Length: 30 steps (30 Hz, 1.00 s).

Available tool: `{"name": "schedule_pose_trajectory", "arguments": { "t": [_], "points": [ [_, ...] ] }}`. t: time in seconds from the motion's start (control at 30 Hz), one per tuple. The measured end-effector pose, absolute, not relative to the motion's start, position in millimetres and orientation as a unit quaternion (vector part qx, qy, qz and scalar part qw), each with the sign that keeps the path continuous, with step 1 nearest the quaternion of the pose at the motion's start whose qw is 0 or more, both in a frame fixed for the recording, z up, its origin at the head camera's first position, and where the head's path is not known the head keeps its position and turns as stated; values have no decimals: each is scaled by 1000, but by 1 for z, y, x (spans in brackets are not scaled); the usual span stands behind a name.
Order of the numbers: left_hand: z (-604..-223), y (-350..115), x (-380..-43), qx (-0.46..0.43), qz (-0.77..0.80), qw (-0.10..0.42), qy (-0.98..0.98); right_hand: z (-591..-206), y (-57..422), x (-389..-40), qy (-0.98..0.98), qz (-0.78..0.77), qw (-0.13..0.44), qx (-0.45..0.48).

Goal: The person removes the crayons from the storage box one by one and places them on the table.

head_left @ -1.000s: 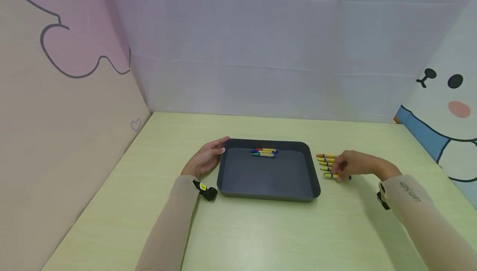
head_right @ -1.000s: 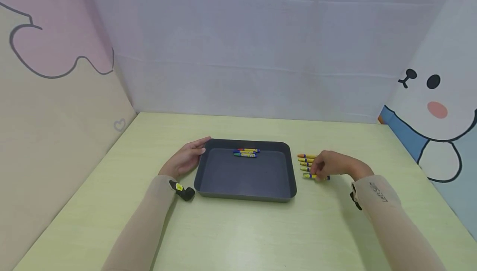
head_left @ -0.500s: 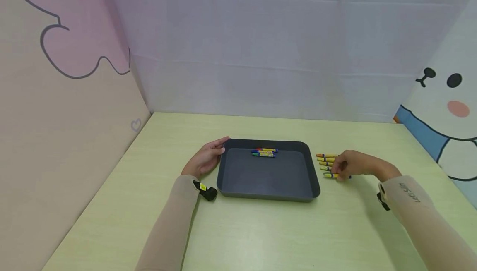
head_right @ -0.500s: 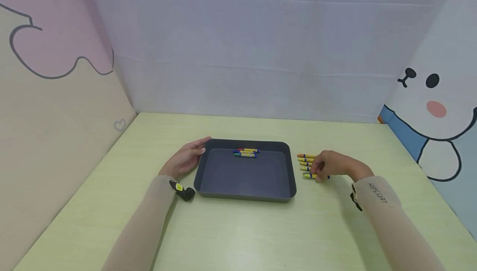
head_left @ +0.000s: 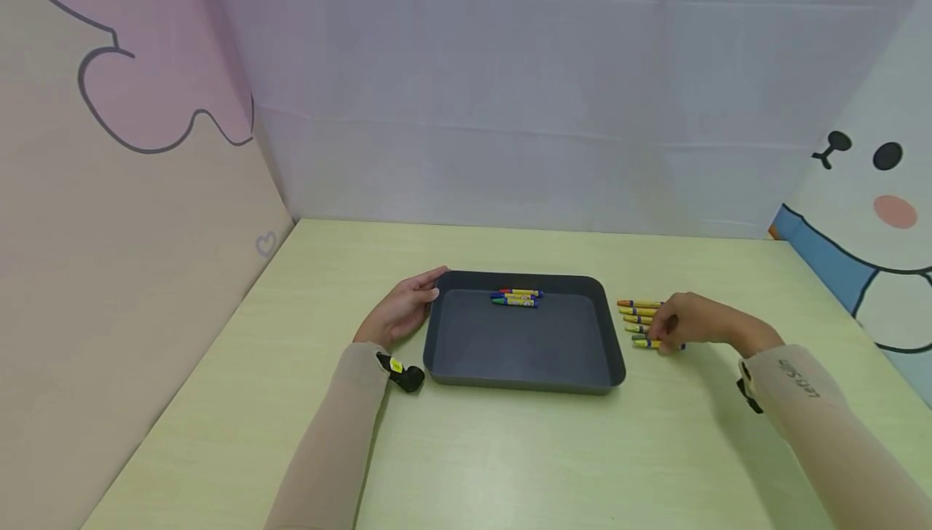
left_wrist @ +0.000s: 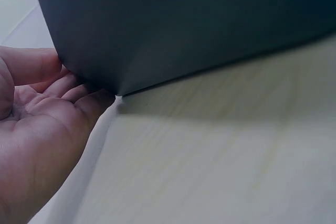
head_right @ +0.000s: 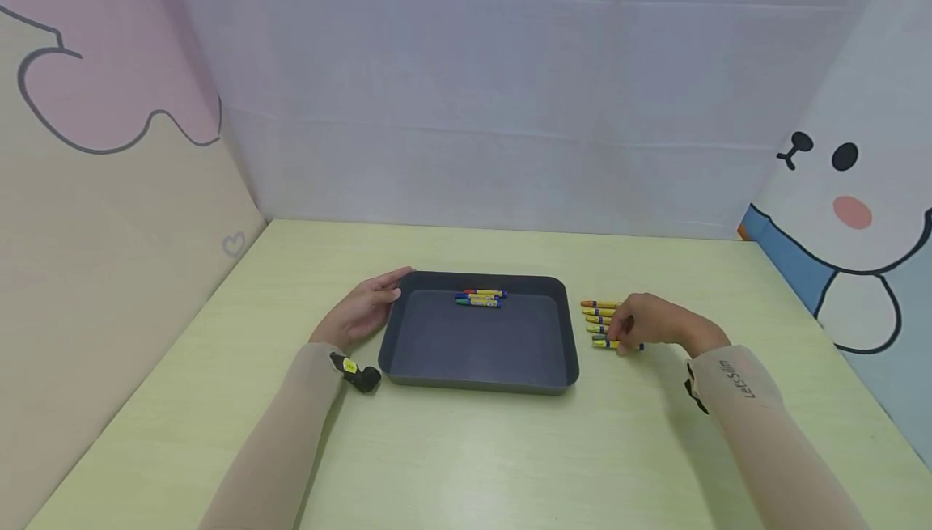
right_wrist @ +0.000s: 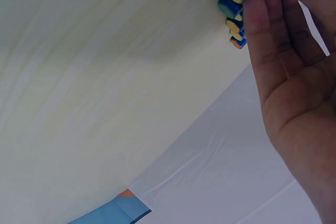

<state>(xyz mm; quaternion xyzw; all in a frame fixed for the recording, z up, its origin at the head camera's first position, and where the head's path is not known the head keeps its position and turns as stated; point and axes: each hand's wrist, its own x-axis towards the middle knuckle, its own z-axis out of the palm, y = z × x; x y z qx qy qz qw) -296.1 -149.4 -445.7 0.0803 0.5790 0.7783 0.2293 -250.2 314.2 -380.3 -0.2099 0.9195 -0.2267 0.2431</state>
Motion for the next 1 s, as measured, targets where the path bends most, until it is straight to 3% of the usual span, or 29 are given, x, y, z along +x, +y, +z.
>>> {"name": "schedule_pose_trajectory", "arguments": {
  "t": [1.0],
  "points": [
    [-447, -150, -297, 87, 771, 224, 589, -379, 315, -248, 914, -244, 253, -203]
  ]
}}
